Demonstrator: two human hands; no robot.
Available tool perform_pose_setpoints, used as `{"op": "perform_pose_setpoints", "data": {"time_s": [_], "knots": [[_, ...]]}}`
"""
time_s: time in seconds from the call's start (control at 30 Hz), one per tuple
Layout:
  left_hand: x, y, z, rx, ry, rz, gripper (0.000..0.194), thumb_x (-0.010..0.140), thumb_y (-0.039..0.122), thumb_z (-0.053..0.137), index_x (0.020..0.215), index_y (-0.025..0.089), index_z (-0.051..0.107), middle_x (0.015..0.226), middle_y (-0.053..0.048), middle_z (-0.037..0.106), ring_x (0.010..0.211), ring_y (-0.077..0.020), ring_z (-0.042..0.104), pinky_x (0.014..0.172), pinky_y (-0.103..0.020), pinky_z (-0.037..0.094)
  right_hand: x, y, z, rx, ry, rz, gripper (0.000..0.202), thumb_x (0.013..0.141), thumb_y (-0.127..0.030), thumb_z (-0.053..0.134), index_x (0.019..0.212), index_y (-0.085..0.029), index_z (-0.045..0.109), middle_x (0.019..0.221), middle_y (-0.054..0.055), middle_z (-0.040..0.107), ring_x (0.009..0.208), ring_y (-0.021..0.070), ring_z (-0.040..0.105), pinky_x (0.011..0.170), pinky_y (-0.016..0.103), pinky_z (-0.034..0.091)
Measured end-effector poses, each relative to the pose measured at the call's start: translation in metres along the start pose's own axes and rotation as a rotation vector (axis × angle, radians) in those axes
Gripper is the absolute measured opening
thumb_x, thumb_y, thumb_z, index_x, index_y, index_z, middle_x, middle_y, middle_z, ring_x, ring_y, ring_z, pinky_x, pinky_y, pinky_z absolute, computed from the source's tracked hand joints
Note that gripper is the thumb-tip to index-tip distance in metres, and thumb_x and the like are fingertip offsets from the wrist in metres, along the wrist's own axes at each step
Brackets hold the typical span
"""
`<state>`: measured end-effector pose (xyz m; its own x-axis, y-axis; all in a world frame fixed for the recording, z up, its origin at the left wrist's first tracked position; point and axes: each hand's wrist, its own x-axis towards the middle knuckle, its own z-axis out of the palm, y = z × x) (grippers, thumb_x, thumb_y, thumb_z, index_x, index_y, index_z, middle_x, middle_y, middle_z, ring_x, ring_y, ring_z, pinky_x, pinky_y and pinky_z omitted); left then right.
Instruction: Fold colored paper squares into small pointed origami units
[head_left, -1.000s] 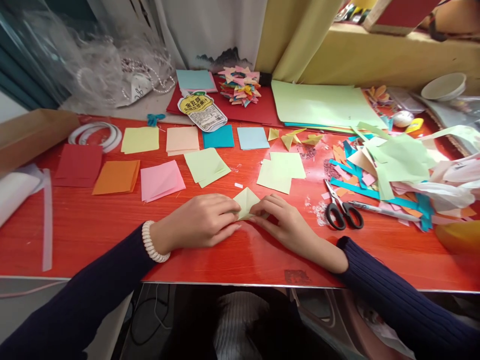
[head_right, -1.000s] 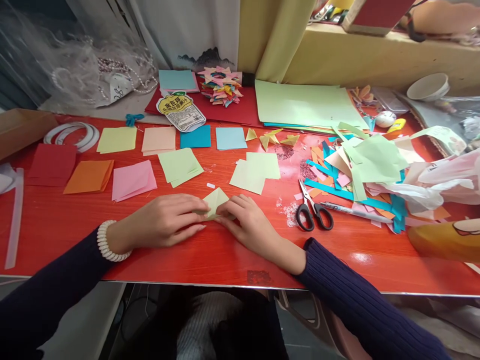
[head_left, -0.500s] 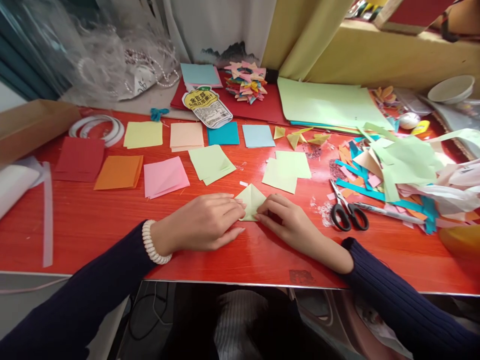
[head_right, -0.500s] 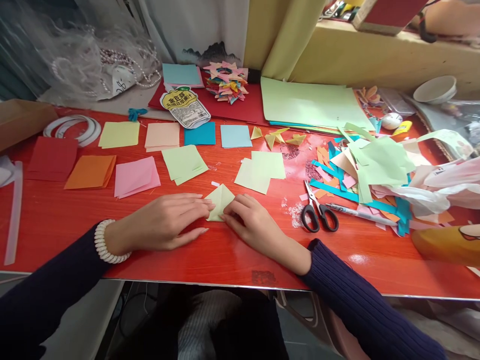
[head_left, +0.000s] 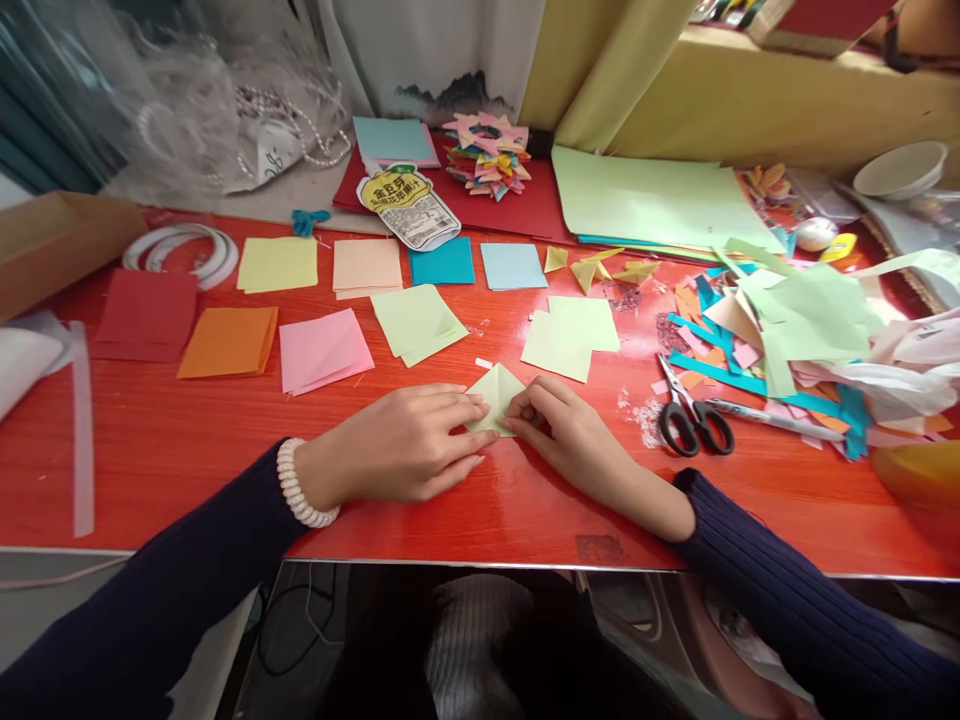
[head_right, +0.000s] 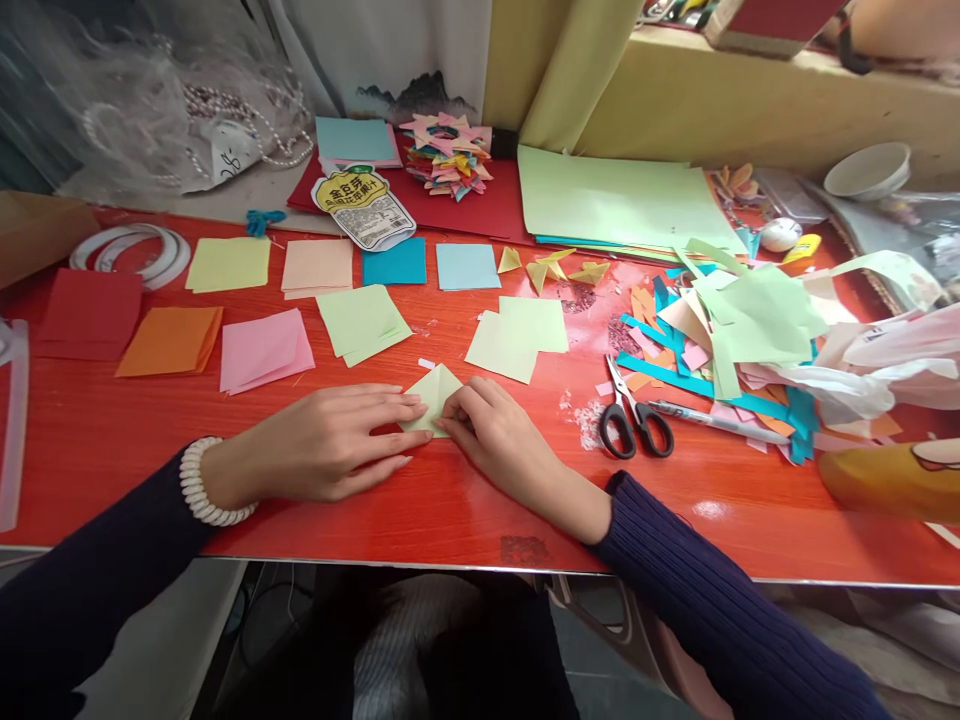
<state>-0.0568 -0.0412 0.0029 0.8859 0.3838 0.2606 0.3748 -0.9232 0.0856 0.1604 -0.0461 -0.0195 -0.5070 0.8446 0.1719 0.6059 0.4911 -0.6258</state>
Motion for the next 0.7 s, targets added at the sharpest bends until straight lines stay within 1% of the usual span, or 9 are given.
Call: {"op": "perform_pose_setpoints", "data": {"time_s": [0.17,0.3,0.4,0.47,0.5,0.53,0.6,0.63,0.7], "knots": [[0.0,0.001,0.0,0.026,-0.013,-0.001,0.028,0.089,0.025,0.044,0.109,0.015,0.061,0.105,-0.01,0.063,0.102,-0.0226,0.058,0.088,-0.038,0.052,0.001,0.001,0.001,-0.018,0.017,-0.008,0.012,0.086,-0.017,0.052,0.077,-0.018,0.044,0.075,0.002,0.048,0.064,0.012,0.045,0.058,0.024,0.039],[0.0,0.001,0.001,0.043,-0.01,0.004,0.027,0.089,0.024,0.044,0.108,0.015,0.061,0.105,-0.01,0.063,0.102,-0.0227,0.058,0.087,-0.038,0.052,0.0,0.0,0.004,-0.047,0.025,0.016,0.011,0.086,-0.016,0.05,0.079,-0.018,0.042,0.075,0.002,0.049,0.065,0.0121,0.045,0.058,0.024,0.038],[0.0,0.001,0.001,0.053,-0.005,0.007,0.027,0.089,0.023,0.044,0.108,0.015,0.061,0.104,-0.01,0.063,0.102,-0.0229,0.058,0.087,-0.039,0.052,-0.002,0.0,0.005,-0.023,0.069,0.069,0.012,0.085,-0.016,0.051,0.084,-0.018,0.04,0.071,-0.001,0.045,0.059,0.0107,0.043,0.054,0.023,0.037],[0.0,0.0,0.001,0.051,-0.006,0.003,0.027,0.089,0.023,0.043,0.108,0.015,0.062,0.103,-0.01,0.063,0.101,-0.0226,0.058,0.086,-0.038,0.052,-0.005,0.001,0.001,-0.015,0.095,0.04,0.01,0.086,-0.017,0.05,0.09,-0.017,0.041,0.07,-0.002,0.044,0.057,0.0101,0.043,0.052,0.023,0.038],[0.0,0.0,0.001,0.049,-0.007,0.002,0.028,0.09,0.023,0.043,0.108,0.015,0.061,0.103,-0.01,0.063,0.101,-0.0223,0.058,0.087,-0.038,0.052,-0.006,0.002,-0.003,-0.041,0.088,-0.03,0.009,0.087,-0.018,0.049,0.093,-0.017,0.043,0.071,-0.001,0.046,0.058,0.0106,0.044,0.054,0.023,0.039],[0.0,-0.001,0.001,0.048,-0.009,0.001,0.028,0.09,0.024,0.043,0.109,0.015,0.061,0.103,-0.01,0.063,0.102,-0.0221,0.058,0.087,-0.038,0.052,-0.007,0.002,-0.007,-0.089,0.077,-0.13,0.01,0.088,-0.019,0.047,0.097,-0.016,0.045,0.073,0.0,0.048,0.061,0.0115,0.045,0.056,0.025,0.04],[-0.001,-0.002,0.002,0.042,-0.016,0.001,0.028,0.09,0.024,0.043,0.111,0.015,0.06,0.103,-0.009,0.063,0.102,-0.0215,0.058,0.087,-0.037,0.052,-0.01,0.003,-0.018,-0.28,0.015,-0.423,0.014,0.088,-0.019,0.048,0.101,-0.016,0.052,0.075,0.004,0.054,0.069,0.0149,0.047,0.062,0.029,0.041],[-0.001,-0.002,0.002,0.038,-0.019,0.002,0.029,0.09,0.024,0.042,0.112,0.016,0.06,0.104,-0.009,0.063,0.102,-0.0212,0.058,0.088,-0.037,0.052,-0.011,0.004,-0.022,-0.375,0.021,-0.527,0.017,0.088,-0.019,0.049,0.104,-0.016,0.054,0.072,0.003,0.054,0.067,0.0153,0.046,0.061,0.03,0.039],[-0.002,-0.003,0.003,0.032,-0.024,-0.003,0.03,0.091,0.025,0.042,0.114,0.016,0.059,0.105,-0.009,0.063,0.103,-0.021,0.057,0.088,-0.036,0.051,-0.012,0.006,-0.028,-0.444,0.003,-0.629,0.021,0.087,-0.018,0.051,0.107,-0.013,0.056,0.068,0.003,0.056,0.065,0.0154,0.045,0.06,0.031,0.037]]}}
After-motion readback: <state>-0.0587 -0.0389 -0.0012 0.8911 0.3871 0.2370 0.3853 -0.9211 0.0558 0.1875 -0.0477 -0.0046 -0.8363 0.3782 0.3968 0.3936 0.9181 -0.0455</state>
